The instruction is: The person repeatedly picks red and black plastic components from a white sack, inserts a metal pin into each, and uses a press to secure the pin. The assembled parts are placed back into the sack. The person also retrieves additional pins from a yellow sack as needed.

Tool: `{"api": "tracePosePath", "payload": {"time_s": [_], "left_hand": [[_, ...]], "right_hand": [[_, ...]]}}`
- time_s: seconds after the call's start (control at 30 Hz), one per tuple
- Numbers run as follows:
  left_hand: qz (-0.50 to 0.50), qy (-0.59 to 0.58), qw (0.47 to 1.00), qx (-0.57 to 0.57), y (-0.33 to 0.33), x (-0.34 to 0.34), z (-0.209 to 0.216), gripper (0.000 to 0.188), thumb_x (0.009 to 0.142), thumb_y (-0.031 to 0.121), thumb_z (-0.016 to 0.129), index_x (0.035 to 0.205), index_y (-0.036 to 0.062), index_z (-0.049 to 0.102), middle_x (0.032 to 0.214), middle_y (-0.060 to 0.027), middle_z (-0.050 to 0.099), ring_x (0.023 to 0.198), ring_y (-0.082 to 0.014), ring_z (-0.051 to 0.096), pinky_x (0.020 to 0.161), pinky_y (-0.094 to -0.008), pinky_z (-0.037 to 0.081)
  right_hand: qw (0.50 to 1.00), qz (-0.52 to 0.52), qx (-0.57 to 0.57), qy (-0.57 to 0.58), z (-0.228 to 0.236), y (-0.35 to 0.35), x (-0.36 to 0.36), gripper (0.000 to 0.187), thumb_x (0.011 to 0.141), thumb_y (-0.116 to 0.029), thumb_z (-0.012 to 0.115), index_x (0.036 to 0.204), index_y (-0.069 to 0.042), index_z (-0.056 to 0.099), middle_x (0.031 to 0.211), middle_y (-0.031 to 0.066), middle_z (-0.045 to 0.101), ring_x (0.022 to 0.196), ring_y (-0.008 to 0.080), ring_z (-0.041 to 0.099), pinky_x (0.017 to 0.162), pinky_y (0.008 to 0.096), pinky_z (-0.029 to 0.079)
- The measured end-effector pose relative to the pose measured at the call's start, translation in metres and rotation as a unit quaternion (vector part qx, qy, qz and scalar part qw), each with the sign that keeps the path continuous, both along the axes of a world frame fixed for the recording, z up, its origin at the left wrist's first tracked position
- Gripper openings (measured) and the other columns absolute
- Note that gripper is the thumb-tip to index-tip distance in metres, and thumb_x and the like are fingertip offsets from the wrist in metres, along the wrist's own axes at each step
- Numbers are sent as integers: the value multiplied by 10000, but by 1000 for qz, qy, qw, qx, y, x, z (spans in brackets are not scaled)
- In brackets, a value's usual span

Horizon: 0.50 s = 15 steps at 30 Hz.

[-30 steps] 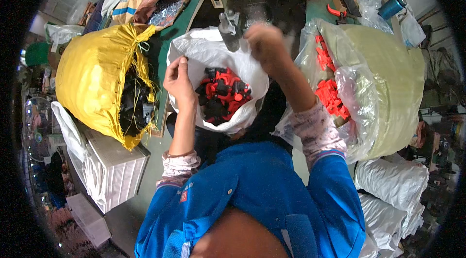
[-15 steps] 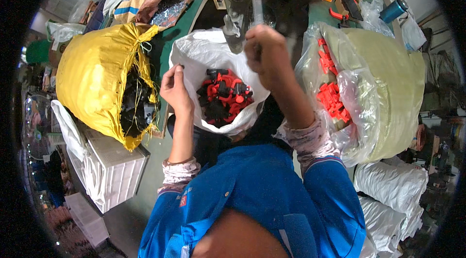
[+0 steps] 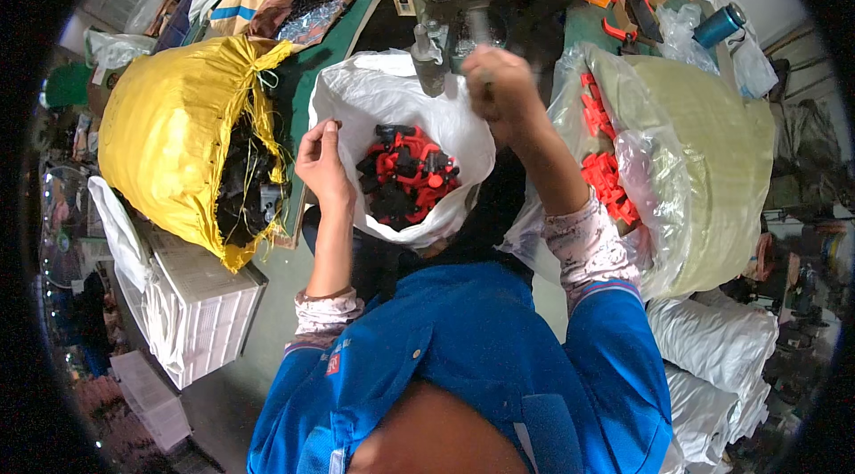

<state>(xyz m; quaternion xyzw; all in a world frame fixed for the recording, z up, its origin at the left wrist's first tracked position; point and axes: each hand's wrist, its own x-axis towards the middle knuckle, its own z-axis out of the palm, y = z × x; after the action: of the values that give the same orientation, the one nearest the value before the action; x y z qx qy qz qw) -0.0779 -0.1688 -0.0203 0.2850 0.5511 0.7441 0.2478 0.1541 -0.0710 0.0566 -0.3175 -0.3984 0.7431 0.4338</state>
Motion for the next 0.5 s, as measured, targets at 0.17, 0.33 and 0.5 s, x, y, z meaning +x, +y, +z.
{"api": "tracePosePath", "payload": {"time_s": [0.17,0.33,0.5], "left_hand": [[-2,-8,1000,-7,0,2,-3,113,863,71,646,934,-15,655,909,-71,662,857,-125,596,830,-255,450],[-14,-27,1000,-6,5,10,-5,126,860,79,653,936,-21,654,908,-73,660,857,-128,598,830,-259,451],[5,-27,1000,-10,1,4,-14,124,861,80,654,928,-24,652,898,-74,661,856,-130,599,828,-263,453]], "right_hand": [[967,-228,109,28,-4,25,11,175,932,-225,465,829,-88,501,551,-19,391,381,93,285,387,224,265],[983,14,152,-106,-10,9,-12,185,913,-216,496,763,-108,496,556,-31,394,387,70,290,359,204,233],[987,-147,-46,46,6,20,24,209,952,-240,452,854,-63,501,556,-16,388,393,94,281,387,231,238]]}}
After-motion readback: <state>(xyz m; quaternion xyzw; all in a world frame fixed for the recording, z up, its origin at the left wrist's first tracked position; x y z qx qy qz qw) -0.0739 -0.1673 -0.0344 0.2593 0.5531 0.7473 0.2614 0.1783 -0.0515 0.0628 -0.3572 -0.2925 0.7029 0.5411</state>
